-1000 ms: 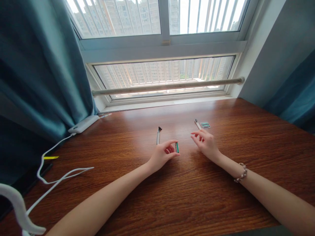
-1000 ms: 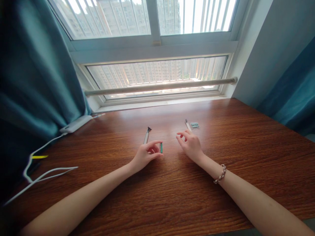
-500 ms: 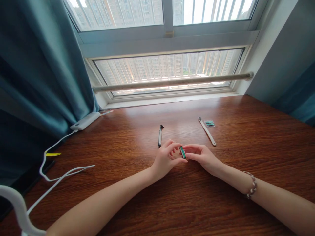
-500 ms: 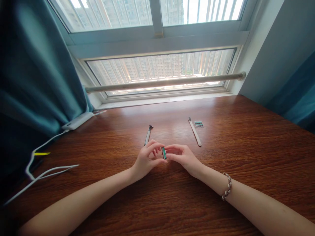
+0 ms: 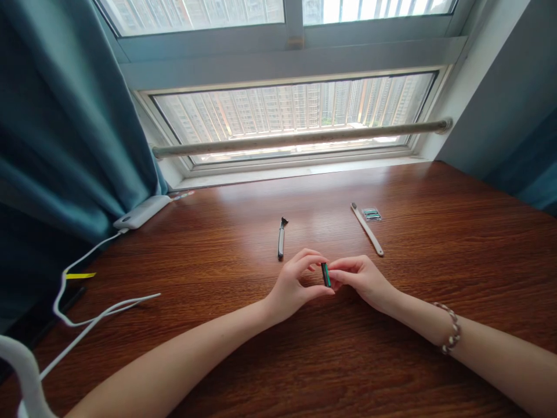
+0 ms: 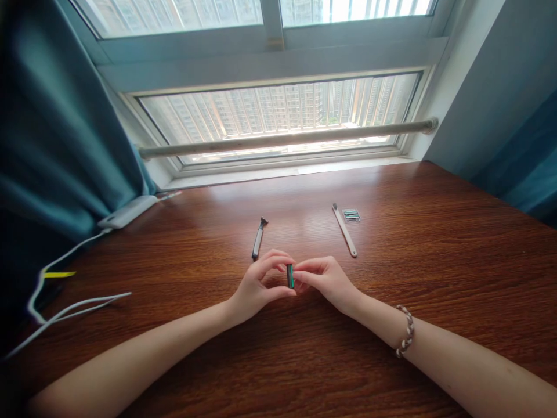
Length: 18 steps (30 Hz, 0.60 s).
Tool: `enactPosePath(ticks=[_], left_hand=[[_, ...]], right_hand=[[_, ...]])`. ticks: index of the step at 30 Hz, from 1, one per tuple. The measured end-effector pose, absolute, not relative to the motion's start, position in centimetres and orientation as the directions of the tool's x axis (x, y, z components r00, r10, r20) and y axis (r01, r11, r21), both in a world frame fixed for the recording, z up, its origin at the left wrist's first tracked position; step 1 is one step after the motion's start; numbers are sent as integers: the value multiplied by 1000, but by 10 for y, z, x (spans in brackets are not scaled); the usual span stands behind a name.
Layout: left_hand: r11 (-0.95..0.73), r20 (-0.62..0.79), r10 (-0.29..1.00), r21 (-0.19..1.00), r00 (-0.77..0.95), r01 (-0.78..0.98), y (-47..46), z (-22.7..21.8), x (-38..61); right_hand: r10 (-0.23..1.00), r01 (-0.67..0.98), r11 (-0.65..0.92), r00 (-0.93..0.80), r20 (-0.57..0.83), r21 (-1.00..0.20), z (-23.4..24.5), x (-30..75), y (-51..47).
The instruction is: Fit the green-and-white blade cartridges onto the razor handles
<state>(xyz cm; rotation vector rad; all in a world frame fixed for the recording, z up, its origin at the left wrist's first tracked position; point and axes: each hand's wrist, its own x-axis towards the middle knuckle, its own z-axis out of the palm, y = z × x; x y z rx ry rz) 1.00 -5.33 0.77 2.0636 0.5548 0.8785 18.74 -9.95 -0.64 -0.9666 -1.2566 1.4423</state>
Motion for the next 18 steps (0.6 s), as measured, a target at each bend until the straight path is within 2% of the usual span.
enactPosePath(ticks=[5, 11, 18], left_hand=[[-582, 368, 638, 805, 676, 111, -50, 3, 10], [-540, 381, 643, 841, 665, 41, -52, 6, 11], [-437, 317, 687, 899, 654, 24, -53, 9, 10]], right_hand=[[971, -342, -123, -236, -42, -932, -8, 185, -100], [974, -463, -177, -211, -86, -868, -6, 187, -97], [977, -400, -125, -208, -43, -908, -7, 186, -98]])
